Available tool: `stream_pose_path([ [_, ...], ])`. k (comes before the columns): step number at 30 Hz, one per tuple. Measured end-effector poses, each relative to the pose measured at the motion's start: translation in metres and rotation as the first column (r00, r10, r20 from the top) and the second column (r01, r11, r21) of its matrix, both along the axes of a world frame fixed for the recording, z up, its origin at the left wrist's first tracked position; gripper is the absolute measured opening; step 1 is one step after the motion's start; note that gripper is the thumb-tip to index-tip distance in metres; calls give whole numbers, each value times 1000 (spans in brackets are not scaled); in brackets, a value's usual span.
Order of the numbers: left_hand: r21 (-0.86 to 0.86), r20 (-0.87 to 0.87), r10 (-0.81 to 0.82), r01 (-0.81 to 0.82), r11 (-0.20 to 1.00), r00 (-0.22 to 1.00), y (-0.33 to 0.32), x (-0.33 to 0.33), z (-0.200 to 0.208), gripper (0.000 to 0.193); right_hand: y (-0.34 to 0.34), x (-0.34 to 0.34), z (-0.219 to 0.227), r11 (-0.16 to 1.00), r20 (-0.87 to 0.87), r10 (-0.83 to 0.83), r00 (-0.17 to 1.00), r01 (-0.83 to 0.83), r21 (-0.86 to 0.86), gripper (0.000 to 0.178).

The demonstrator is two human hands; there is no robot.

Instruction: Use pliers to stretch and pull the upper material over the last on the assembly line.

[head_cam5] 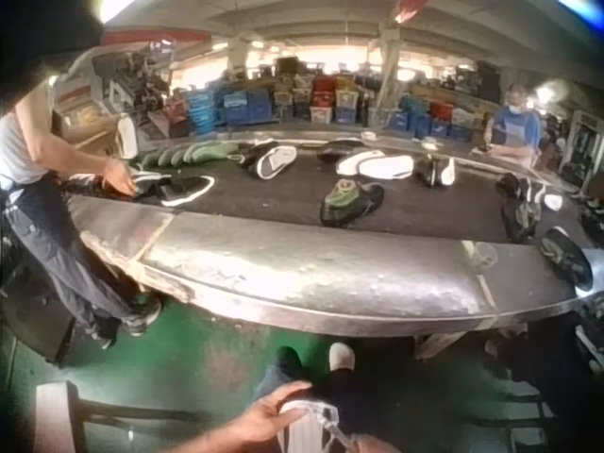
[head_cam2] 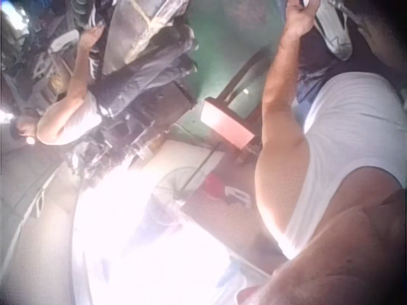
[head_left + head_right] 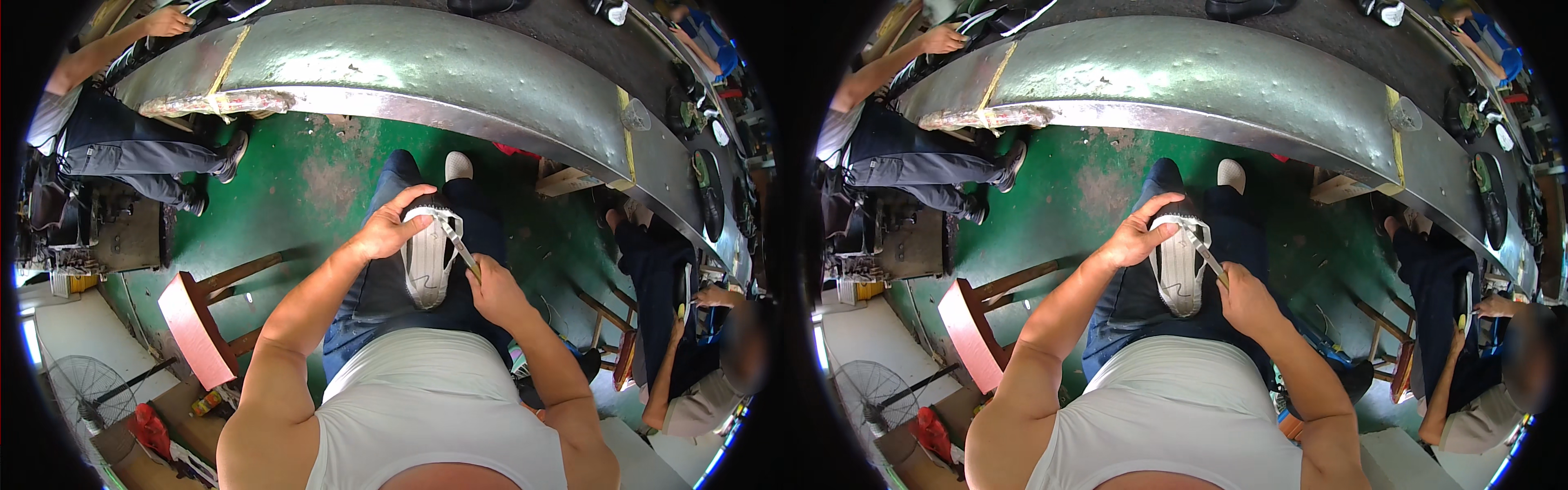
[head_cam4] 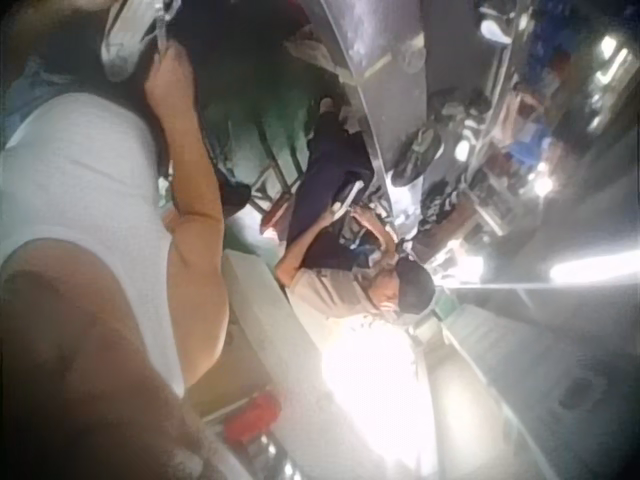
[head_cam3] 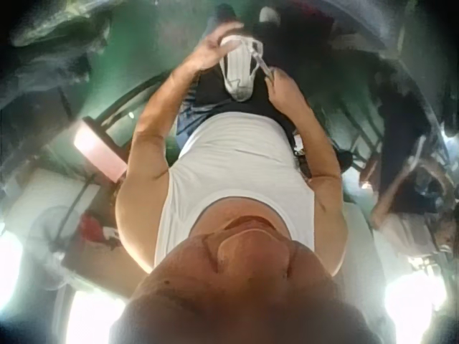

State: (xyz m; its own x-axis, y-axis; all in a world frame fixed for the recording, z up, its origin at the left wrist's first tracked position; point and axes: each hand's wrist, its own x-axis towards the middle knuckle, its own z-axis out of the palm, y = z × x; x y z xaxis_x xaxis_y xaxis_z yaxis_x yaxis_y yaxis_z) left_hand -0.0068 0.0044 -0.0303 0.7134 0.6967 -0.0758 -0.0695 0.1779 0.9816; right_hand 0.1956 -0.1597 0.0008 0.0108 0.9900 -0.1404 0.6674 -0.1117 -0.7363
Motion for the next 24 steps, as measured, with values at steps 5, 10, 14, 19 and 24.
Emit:
stream_pose_path([
  [5, -42, -117, 157, -163, 986, 981, -8, 16, 1, 40, 8, 14, 31, 991, 251, 101, 963, -75, -108, 23],
  [10, -109, -98, 137, -147, 983, 986, -4, 17, 3, 39, 15, 20, 76, 940, -374, -109, 921, -27, -341, 25],
  [14, 22, -224, 101, -98, 995, 969, -5, 13, 9, 45, 41, 5, 40, 991, -60, 7, 998, -15, -131, 32],
  [19, 210, -306, 191, -130, 969, 933, -29, 0, -10, 59, 42, 12, 21, 971, -209, -124, 970, 75, -225, 37],
  [24, 25, -481, 114, -117, 993, 869, -57, -11, -27, 57, 38, -10, -38, 929, -253, -367, 895, 340, -145, 55],
])
